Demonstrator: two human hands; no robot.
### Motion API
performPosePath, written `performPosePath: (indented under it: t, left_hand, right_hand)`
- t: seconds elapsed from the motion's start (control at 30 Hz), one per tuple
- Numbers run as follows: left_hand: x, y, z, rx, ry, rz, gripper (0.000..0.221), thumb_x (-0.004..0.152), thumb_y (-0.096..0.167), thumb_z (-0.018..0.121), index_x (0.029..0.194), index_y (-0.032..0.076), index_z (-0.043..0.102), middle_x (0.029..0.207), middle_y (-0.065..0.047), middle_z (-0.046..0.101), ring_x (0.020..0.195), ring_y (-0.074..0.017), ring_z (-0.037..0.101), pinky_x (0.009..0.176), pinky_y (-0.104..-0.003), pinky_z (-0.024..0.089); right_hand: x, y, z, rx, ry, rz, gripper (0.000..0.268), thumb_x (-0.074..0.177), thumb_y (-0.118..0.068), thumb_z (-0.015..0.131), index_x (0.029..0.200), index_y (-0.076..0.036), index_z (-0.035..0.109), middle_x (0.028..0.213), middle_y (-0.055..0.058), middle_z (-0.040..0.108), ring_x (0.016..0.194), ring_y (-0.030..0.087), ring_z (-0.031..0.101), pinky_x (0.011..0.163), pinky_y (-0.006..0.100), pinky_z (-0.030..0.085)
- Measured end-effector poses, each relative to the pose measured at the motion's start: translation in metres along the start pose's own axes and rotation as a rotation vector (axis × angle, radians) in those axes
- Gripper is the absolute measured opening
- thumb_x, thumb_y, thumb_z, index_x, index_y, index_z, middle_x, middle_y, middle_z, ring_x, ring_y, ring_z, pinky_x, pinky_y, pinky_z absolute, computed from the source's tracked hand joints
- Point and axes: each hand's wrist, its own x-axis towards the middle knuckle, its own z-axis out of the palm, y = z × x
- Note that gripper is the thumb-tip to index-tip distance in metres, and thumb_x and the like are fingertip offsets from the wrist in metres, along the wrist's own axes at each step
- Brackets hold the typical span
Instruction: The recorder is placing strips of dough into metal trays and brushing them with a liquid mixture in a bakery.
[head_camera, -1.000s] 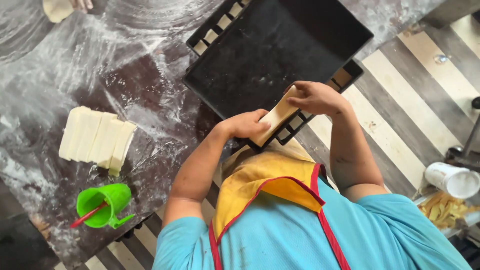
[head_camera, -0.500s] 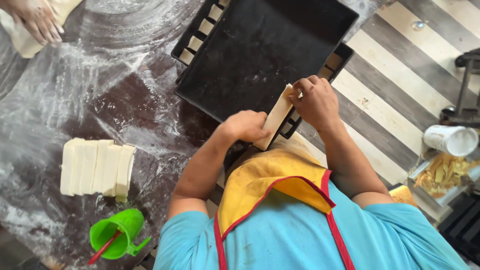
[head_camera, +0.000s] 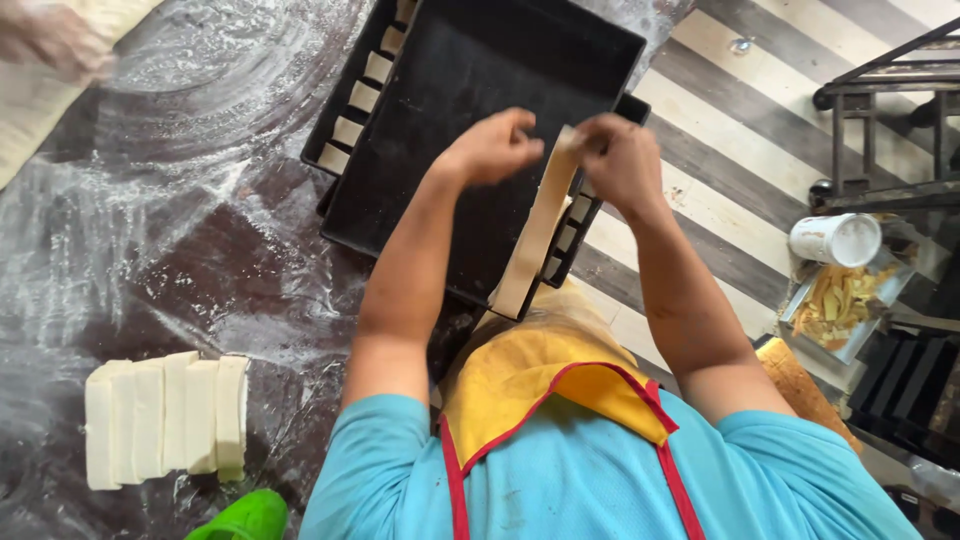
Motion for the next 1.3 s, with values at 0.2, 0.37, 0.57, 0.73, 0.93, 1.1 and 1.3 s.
performPosePath:
  t: [0.2,0.37,0.57,0.73,0.93,1.1,1.3]
  left_hand:
    - [0.070,0.020,0.034,0.554,0.269,-0.070,0.057,0.088,0.047,0.074,0.127,0.009,0.059,0.122,-0.017,0.066,0.115,-0.0357,0.064,0.095,-0.048,0.053]
    - [0.076,0.032,0.060,0.660,0.277,-0.045,0.058,0.084,0.041,0.077,0.126,0.011,0.051,0.128,-0.018,0.057,0.115,-0.0374,0.064,0.090,-0.048,0.056]
    - [0.090,0.020,0.079,0.661,0.206,0.030,0.050,0.090,0.023,0.072,0.133,0.014,0.048,0.130,-0.017,0.058,0.112,-0.0381,0.067,0.089,-0.048,0.059]
    - [0.104,-0.002,0.093,0.412,0.409,0.132,0.068,0.089,0.030,0.073,0.144,0.006,0.040,0.128,-0.024,0.057,0.108,-0.0429,0.066,0.087,-0.047,0.058]
    - [0.110,-0.025,0.060,0.227,0.460,0.082,0.055,0.089,0.032,0.068,0.136,0.007,0.056,0.110,-0.015,0.077,0.112,-0.0345,0.069,0.099,-0.047,0.053]
    - [0.099,-0.011,0.027,0.093,0.621,-0.047,0.033,0.092,0.038,0.064,0.114,0.016,0.076,0.109,-0.010,0.079,0.108,-0.0289,0.074,0.096,-0.041,0.059]
    - [0.095,0.009,0.045,0.574,0.542,0.074,0.055,0.080,0.039,0.079,0.123,0.009,0.063,0.117,-0.015,0.064,0.101,-0.0334,0.069,0.077,-0.046,0.059]
  right_hand:
    - [-0.017,-0.004,0.002,-0.273,0.205,-0.084,0.044,0.085,-0.034,0.086,0.118,-0.008,0.072,0.102,0.014,0.075,0.090,0.032,0.072,0.076,0.045,0.056]
    - [-0.059,-0.007,0.033,-0.417,0.021,-0.127,0.031,0.091,-0.035,0.077,0.114,-0.015,0.075,0.113,0.008,0.074,0.090,0.029,0.073,0.077,0.041,0.059]
    - [-0.069,-0.007,0.036,-0.325,0.105,-0.181,0.030,0.091,-0.025,0.075,0.116,-0.009,0.073,0.120,0.010,0.071,0.084,0.028,0.073,0.073,0.040,0.058]
    - [-0.066,-0.004,0.034,-0.205,0.108,-0.167,0.022,0.089,-0.017,0.078,0.107,-0.007,0.070,0.118,0.010,0.070,0.076,0.024,0.073,0.068,0.037,0.057]
    - [-0.028,0.003,0.020,0.013,-0.092,-0.105,0.018,0.086,-0.015,0.081,0.100,-0.007,0.073,0.093,0.006,0.076,0.072,0.020,0.073,0.066,0.032,0.057]
    - [0.008,0.004,0.014,0.010,0.086,-0.141,0.028,0.095,-0.022,0.079,0.116,-0.005,0.072,0.100,0.009,0.079,0.076,0.020,0.074,0.071,0.033,0.059]
    - [-0.020,0.015,0.025,-0.143,0.100,-0.106,0.033,0.095,-0.026,0.078,0.121,-0.007,0.072,0.108,0.013,0.076,0.085,0.026,0.076,0.073,0.034,0.059]
